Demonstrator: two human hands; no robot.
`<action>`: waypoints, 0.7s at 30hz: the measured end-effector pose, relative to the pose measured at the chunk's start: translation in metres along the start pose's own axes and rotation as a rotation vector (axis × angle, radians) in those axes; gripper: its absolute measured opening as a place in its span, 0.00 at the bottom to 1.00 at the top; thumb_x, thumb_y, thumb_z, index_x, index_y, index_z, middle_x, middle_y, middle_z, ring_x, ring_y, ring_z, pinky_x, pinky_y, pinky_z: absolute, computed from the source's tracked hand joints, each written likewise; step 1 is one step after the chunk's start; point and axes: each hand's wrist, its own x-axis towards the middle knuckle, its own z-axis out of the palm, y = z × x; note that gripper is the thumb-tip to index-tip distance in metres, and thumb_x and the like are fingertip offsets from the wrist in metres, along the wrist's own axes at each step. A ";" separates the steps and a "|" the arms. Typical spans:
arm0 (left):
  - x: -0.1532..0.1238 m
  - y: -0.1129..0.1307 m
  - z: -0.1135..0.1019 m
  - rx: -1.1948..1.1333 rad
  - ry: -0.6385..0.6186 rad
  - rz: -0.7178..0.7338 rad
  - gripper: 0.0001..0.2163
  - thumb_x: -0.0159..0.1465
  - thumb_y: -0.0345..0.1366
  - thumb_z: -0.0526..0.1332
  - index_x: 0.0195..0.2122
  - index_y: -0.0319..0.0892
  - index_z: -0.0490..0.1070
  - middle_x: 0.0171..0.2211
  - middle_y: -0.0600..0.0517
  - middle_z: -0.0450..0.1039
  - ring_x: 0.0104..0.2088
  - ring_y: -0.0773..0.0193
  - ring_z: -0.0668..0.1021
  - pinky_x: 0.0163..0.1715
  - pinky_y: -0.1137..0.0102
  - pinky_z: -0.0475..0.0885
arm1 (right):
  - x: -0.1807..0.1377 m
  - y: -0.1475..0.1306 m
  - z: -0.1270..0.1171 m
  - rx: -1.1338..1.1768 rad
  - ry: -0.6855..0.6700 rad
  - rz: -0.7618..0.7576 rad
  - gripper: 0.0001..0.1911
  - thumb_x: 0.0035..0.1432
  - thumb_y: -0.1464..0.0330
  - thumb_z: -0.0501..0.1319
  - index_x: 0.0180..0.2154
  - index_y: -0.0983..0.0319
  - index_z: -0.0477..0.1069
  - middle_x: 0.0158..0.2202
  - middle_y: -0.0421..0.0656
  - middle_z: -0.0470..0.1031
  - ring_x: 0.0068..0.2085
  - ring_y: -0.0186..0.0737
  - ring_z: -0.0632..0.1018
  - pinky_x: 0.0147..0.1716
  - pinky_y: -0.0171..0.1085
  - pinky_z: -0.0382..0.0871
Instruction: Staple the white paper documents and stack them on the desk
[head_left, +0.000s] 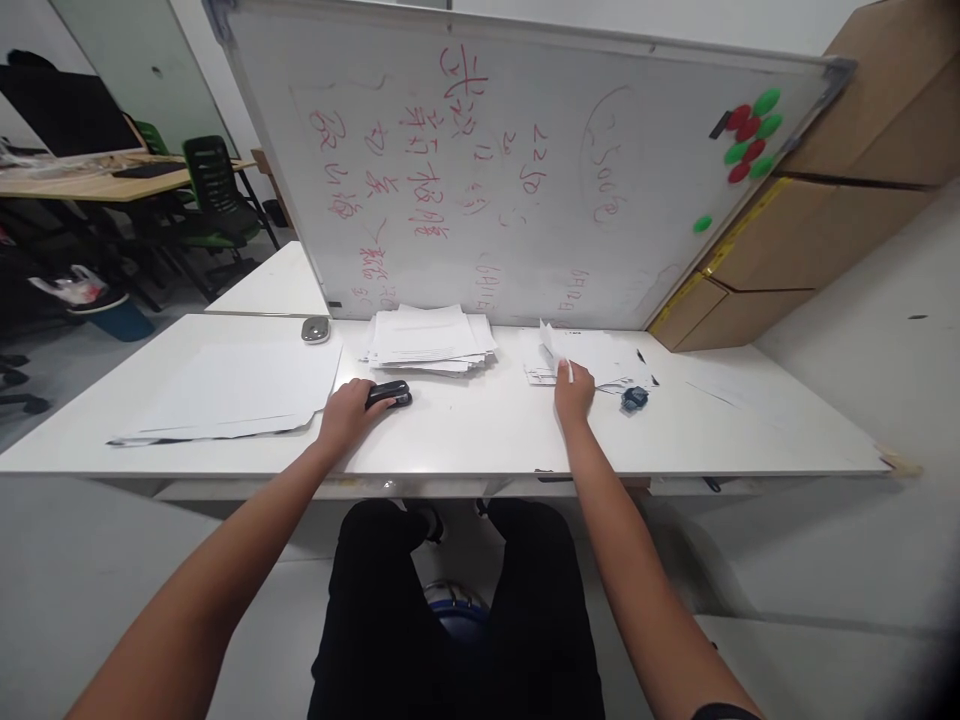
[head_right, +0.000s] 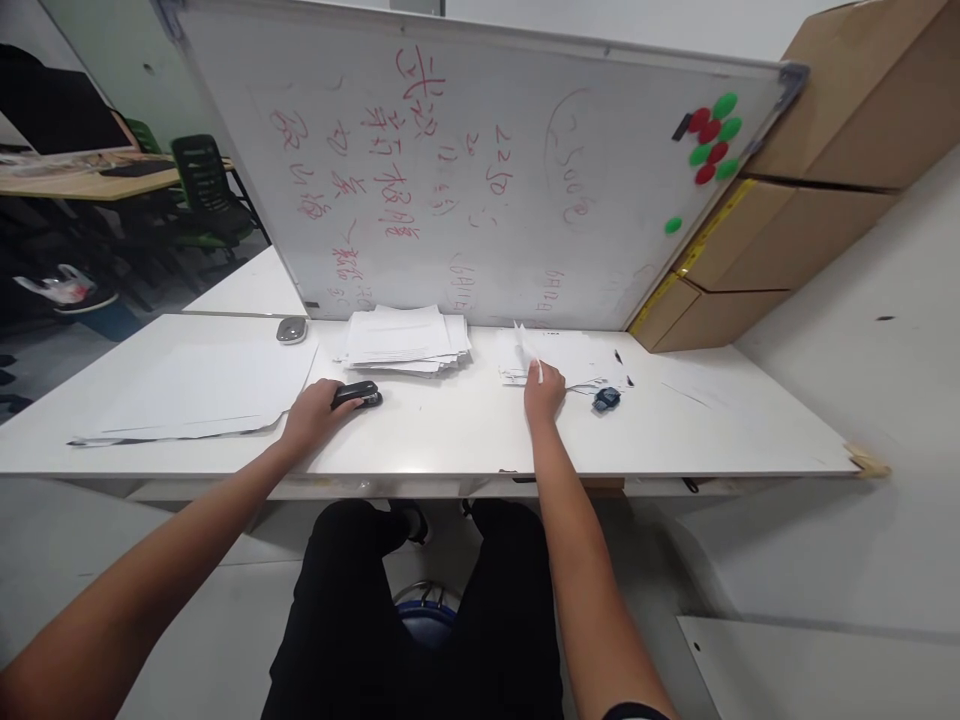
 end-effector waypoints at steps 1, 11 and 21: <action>0.000 0.000 0.000 -0.002 0.000 -0.001 0.19 0.65 0.54 0.54 0.38 0.42 0.69 0.35 0.45 0.72 0.36 0.54 0.74 0.30 0.65 0.62 | 0.000 0.001 0.001 0.008 0.003 0.000 0.26 0.66 0.57 0.47 0.47 0.67 0.76 0.47 0.55 0.77 0.49 0.50 0.73 0.54 0.47 0.63; 0.001 -0.002 0.002 -0.048 0.021 0.002 0.19 0.64 0.55 0.55 0.38 0.43 0.69 0.35 0.44 0.72 0.36 0.53 0.73 0.30 0.64 0.61 | 0.000 0.005 0.001 0.082 0.021 -0.007 0.26 0.64 0.53 0.49 0.43 0.64 0.77 0.44 0.54 0.78 0.47 0.50 0.74 0.51 0.50 0.65; 0.000 -0.001 0.011 -0.163 0.090 -0.026 0.19 0.61 0.55 0.61 0.40 0.42 0.72 0.38 0.42 0.73 0.43 0.48 0.74 0.43 0.59 0.65 | -0.047 -0.072 -0.019 0.864 -0.126 0.326 0.18 0.56 0.53 0.63 0.36 0.62 0.73 0.34 0.43 0.78 0.42 0.42 0.78 0.45 0.43 0.74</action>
